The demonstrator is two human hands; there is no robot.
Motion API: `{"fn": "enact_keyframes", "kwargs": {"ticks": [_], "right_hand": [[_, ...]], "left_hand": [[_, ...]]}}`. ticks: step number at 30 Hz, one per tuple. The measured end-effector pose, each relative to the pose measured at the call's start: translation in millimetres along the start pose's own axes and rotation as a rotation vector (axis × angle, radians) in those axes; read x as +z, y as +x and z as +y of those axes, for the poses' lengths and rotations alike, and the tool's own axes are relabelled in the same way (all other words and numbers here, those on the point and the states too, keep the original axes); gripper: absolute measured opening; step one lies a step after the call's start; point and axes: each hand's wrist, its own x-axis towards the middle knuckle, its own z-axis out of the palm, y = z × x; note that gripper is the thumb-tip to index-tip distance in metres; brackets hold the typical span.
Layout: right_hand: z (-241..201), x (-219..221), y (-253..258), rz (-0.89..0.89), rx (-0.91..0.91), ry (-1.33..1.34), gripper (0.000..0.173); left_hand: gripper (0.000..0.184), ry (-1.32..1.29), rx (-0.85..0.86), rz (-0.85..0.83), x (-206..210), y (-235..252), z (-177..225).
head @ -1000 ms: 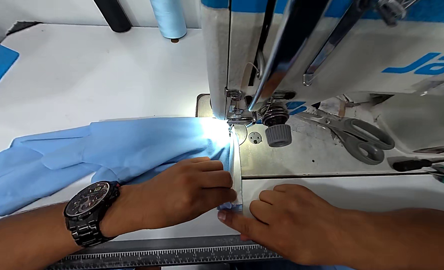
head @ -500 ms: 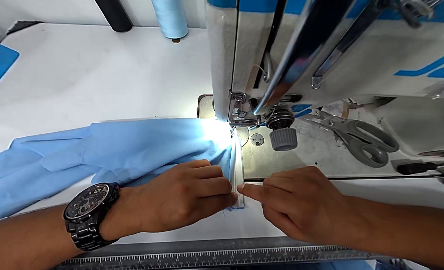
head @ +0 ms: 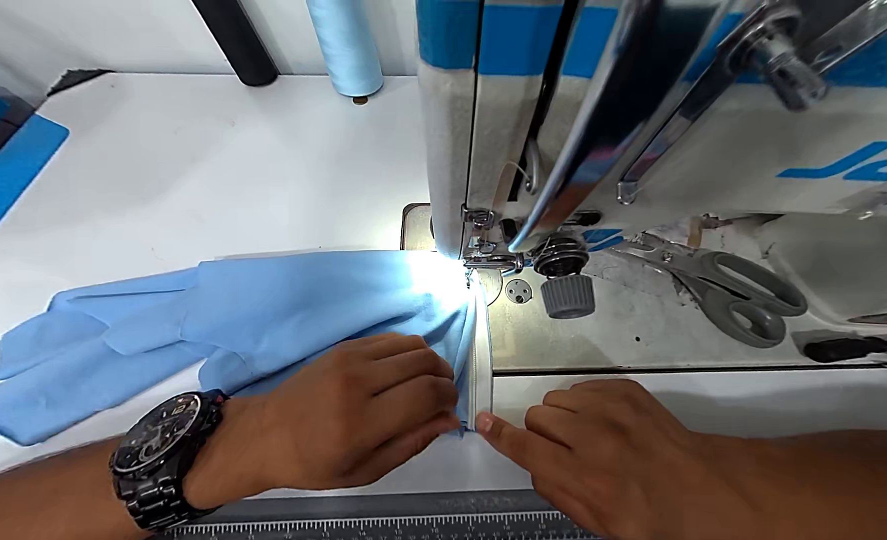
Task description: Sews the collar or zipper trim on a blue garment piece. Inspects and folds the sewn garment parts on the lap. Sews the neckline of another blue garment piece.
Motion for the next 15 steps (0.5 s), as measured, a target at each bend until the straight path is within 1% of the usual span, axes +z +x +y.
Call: {"fn": "enact_keyframes", "kwargs": {"ticks": [1, 4, 5, 7, 9, 10, 12, 15], "right_hand": [[-0.4, -1.3, -0.7, -0.015, -0.005, -0.004, 0.038], [-0.4, -3.7, -1.3, -0.036, -0.008, -0.021, 0.038], [-0.2, -4.3, -1.2, -0.039, -0.011, -0.025, 0.038], [-0.3, -5.1, -1.1, -0.044, -0.012, -0.034, 0.039], [-0.7, -5.4, -1.0, -0.047, -0.011, -0.040, 0.039], [-1.0, -5.2, -0.9, -0.044, -0.012, -0.044, 0.040], [-0.9, -4.6, -0.4, -0.034, -0.016, -0.048, 0.039], [-1.1, -4.6, 0.4, -0.031, -0.018, -0.052, 0.039]], "left_hand": [[0.021, 0.050, -0.048, 0.014, 0.0, -0.3, 1.4], [0.037, 0.147, -0.199, -0.041, 2.5, 1.4, 2.0], [0.038, 0.144, -0.238, -0.051, 2.6, 2.0, 2.6], [0.028, 0.132, -0.287, -0.067, 2.3, 2.3, 4.8], [0.015, 0.139, -0.289, -0.060, 2.4, 1.5, 6.7], [0.011, 0.145, -0.288, -0.041, 2.5, 1.0, 7.7], [0.015, 0.151, -0.273, 0.018, 1.3, 0.4, 9.5], [0.020, 0.167, -0.197, 0.089, -2.3, 3.1, 10.3]]}}
